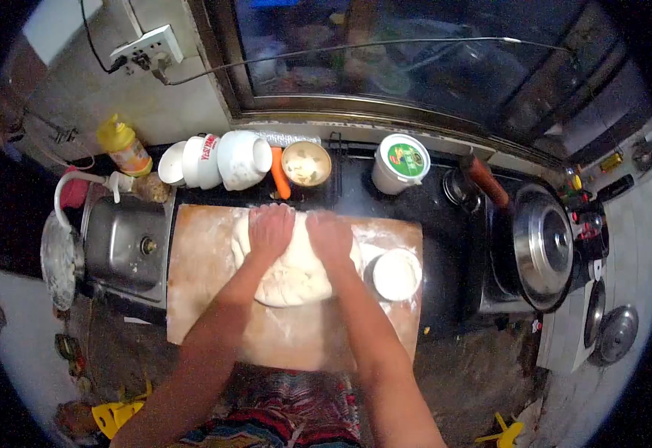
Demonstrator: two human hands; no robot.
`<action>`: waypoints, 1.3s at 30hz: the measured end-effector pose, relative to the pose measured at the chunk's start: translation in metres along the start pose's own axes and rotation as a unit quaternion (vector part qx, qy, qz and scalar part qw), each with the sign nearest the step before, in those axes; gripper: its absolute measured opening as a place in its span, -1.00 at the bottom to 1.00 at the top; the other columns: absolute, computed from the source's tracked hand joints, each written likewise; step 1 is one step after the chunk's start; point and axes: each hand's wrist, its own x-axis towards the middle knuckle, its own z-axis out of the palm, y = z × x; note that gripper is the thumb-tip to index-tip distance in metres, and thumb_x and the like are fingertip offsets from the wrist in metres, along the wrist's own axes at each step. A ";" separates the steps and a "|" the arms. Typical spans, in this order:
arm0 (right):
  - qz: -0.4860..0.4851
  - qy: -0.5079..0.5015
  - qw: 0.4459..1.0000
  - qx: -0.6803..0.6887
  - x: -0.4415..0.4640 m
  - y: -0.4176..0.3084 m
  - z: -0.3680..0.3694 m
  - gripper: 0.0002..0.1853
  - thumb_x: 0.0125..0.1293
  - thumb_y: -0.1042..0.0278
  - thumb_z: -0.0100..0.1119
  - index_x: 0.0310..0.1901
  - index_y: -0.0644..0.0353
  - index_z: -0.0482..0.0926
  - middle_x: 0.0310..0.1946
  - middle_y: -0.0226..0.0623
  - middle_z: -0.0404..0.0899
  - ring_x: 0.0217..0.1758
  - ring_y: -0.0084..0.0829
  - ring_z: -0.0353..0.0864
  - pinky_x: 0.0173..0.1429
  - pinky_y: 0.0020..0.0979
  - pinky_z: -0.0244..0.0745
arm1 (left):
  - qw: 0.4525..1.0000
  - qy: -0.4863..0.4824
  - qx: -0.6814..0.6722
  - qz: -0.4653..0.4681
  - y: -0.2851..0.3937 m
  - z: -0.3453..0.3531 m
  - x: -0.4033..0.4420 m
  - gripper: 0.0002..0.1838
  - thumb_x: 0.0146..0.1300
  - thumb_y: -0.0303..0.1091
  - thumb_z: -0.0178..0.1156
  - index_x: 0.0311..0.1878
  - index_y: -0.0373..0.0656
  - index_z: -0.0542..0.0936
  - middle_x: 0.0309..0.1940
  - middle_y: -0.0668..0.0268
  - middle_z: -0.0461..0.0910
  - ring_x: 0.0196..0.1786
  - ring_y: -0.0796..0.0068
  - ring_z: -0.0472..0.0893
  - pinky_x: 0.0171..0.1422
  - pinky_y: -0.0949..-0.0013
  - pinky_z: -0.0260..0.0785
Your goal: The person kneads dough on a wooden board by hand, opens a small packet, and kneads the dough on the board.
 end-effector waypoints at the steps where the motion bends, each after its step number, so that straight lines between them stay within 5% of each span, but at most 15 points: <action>1: -0.038 -0.018 0.999 -0.034 -0.007 0.003 0.003 -0.67 0.38 0.14 -0.07 -0.12 0.20 0.59 -0.14 -0.06 0.64 -0.14 0.01 0.65 -0.17 0.04 0.50 | 0.998 -0.013 -0.043 0.044 -0.006 0.003 -0.005 -0.66 0.35 -0.15 0.00 -0.25 -0.19 0.65 -0.20 0.10 0.66 -0.04 0.10 0.59 0.16 0.03 0.28; 3: -0.036 0.028 0.998 0.035 -0.033 -0.003 -0.001 -0.66 0.31 0.14 0.03 -0.07 0.21 0.58 -0.14 -0.01 0.61 -0.06 0.01 0.60 -0.02 0.06 0.42 | 0.983 -0.039 -0.125 0.131 -0.033 0.008 -0.017 -0.64 0.36 -0.10 0.00 -0.27 -0.19 0.63 -0.22 0.07 0.65 0.00 0.07 0.60 0.21 -0.01 0.26; 4: -0.036 0.042 0.996 0.074 -0.054 -0.022 -0.028 -0.67 0.28 0.14 0.06 -0.10 0.22 0.60 -0.16 0.00 0.60 -0.04 0.00 0.58 0.04 0.05 0.37 | 0.977 -0.142 -0.148 0.051 -0.031 -0.015 -0.019 -0.52 0.41 0.00 -0.07 -0.09 -0.24 0.64 -0.04 0.02 0.64 0.10 0.04 0.58 0.28 -0.07 0.23; 7: -0.092 0.033 0.988 0.124 -0.135 -0.075 -0.079 -0.65 0.19 0.14 0.14 -0.12 0.25 0.58 -0.17 0.00 0.55 -0.05 -0.03 0.51 0.07 -0.02 0.32 | 0.977 -0.209 -0.033 -0.011 0.037 -0.107 -0.043 -0.43 0.43 0.07 -0.12 0.04 -0.27 0.62 0.09 0.00 0.60 0.16 0.01 0.54 0.36 -0.11 0.16; 8: -0.117 0.008 0.987 0.108 -0.165 -0.082 -0.080 -0.63 0.19 0.17 0.15 -0.06 0.24 0.55 -0.14 0.00 0.53 -0.03 -0.04 0.49 0.07 -0.04 0.32 | 0.989 -0.116 -0.085 0.021 0.036 -0.083 -0.073 -0.42 0.42 0.08 -0.10 0.01 -0.28 0.64 0.11 -0.01 0.59 0.23 0.03 0.49 0.42 -0.12 0.08; 10: -0.173 -0.013 0.977 0.127 -0.210 -0.086 -0.084 -0.58 0.17 0.21 0.19 0.02 0.24 0.49 -0.09 -0.03 0.50 -0.01 -0.06 0.46 0.07 -0.05 0.30 | 0.971 -0.229 -0.066 0.028 0.039 -0.082 -0.119 -0.45 0.39 0.05 -0.04 0.04 -0.27 0.64 0.12 -0.01 0.59 0.28 0.06 0.46 0.48 -0.09 0.01; 12: -0.180 -0.081 0.970 0.144 -0.235 -0.080 -0.086 -0.42 0.11 0.19 0.31 0.17 0.17 0.43 0.07 -0.05 0.48 0.16 -0.07 0.44 0.18 -0.04 0.28 | 0.993 -0.071 -0.028 0.091 0.028 -0.060 -0.175 -0.50 0.34 0.00 0.04 0.13 -0.19 0.60 0.18 0.07 0.55 0.35 0.11 0.40 0.51 -0.09 -0.04; 16: -0.121 -0.144 0.980 0.065 -0.236 -0.070 -0.108 -0.06 -0.01 -0.05 0.47 0.44 -0.13 0.26 0.45 -0.06 0.19 0.51 -0.04 0.15 0.38 0.15 0.15 | 0.998 0.026 -0.013 0.058 0.033 -0.068 -0.251 -0.51 0.28 -0.08 0.08 0.22 -0.06 0.51 0.25 0.16 0.43 0.43 0.06 0.27 0.52 -0.18 -0.10; 19: -0.150 -0.163 0.973 0.067 -0.243 -0.058 -0.079 0.07 -0.13 -0.07 0.54 0.46 -0.14 0.20 0.44 -0.04 0.14 0.49 0.07 0.11 0.43 0.25 0.04 | 0.993 0.116 -0.016 0.029 0.029 -0.037 -0.283 -0.48 0.24 -0.09 0.04 0.25 -0.03 0.48 0.28 0.14 0.38 0.43 -0.03 0.24 0.48 -0.29 -0.13; 25: -0.082 -0.172 0.977 0.100 -0.190 -0.052 -0.059 0.09 -0.13 -0.09 0.55 0.47 -0.05 0.19 0.37 -0.08 0.25 0.37 0.05 0.29 0.36 0.10 0.25 | 0.994 0.106 -0.006 0.007 0.013 -0.024 -0.218 -0.46 0.21 -0.03 0.02 0.21 -0.05 0.52 0.27 0.11 0.40 0.40 -0.07 0.27 0.44 -0.35 -0.09; 32: 0.071 -0.115 0.971 0.197 -0.110 -0.036 -0.012 0.03 -0.08 -0.09 0.55 0.39 0.18 0.25 0.25 0.03 0.38 0.27 -0.05 0.45 0.33 -0.15 0.38 | 0.992 0.107 -0.053 0.046 -0.018 0.001 -0.084 -0.63 0.17 -0.20 0.17 -0.01 -0.16 0.62 0.03 0.11 0.59 0.20 0.08 0.48 0.44 -0.10 0.08; 35: 0.151 -0.133 0.944 0.260 -0.096 -0.040 -0.014 0.06 -0.01 -0.14 0.48 0.43 0.27 0.18 0.31 0.08 0.34 0.40 0.01 0.28 0.46 -0.12 0.22 | 0.992 -0.060 -0.108 0.011 -0.017 -0.021 -0.041 -0.66 0.24 -0.26 0.15 0.01 -0.24 0.61 -0.01 0.13 0.60 0.14 0.20 0.53 0.41 0.11 0.17; 36: 0.161 -0.126 0.944 0.258 -0.095 -0.041 -0.014 0.06 -0.01 -0.14 0.47 0.43 0.27 0.19 0.32 0.09 0.34 0.42 0.01 0.27 0.46 -0.12 0.21 | 0.955 0.011 -0.294 -0.036 -0.020 -0.023 -0.044 -0.67 0.26 -0.28 0.15 0.01 -0.26 0.60 -0.02 0.13 0.60 0.13 0.22 0.53 0.39 0.16 0.20; 38: 0.184 -0.111 0.938 0.271 -0.097 -0.040 -0.008 0.05 -0.03 -0.16 0.47 0.41 0.27 0.22 0.32 0.11 0.36 0.41 -0.01 0.32 0.46 -0.15 0.23 | 0.759 0.148 -0.622 -0.124 -0.032 -0.023 -0.050 -0.69 0.29 -0.33 0.15 0.02 -0.30 0.58 -0.03 0.15 0.61 0.11 0.27 0.54 0.33 0.26 0.25; 39: 0.191 -0.099 0.937 0.275 -0.101 -0.042 -0.006 0.05 -0.03 -0.16 0.47 0.40 0.29 0.23 0.30 0.12 0.38 0.39 -0.01 0.35 0.45 -0.16 0.25 | 0.785 0.225 -0.555 -0.158 -0.045 -0.023 -0.074 -0.72 0.31 -0.39 0.15 0.02 -0.33 0.57 -0.07 0.19 0.61 0.09 0.34 0.53 0.26 0.31 0.30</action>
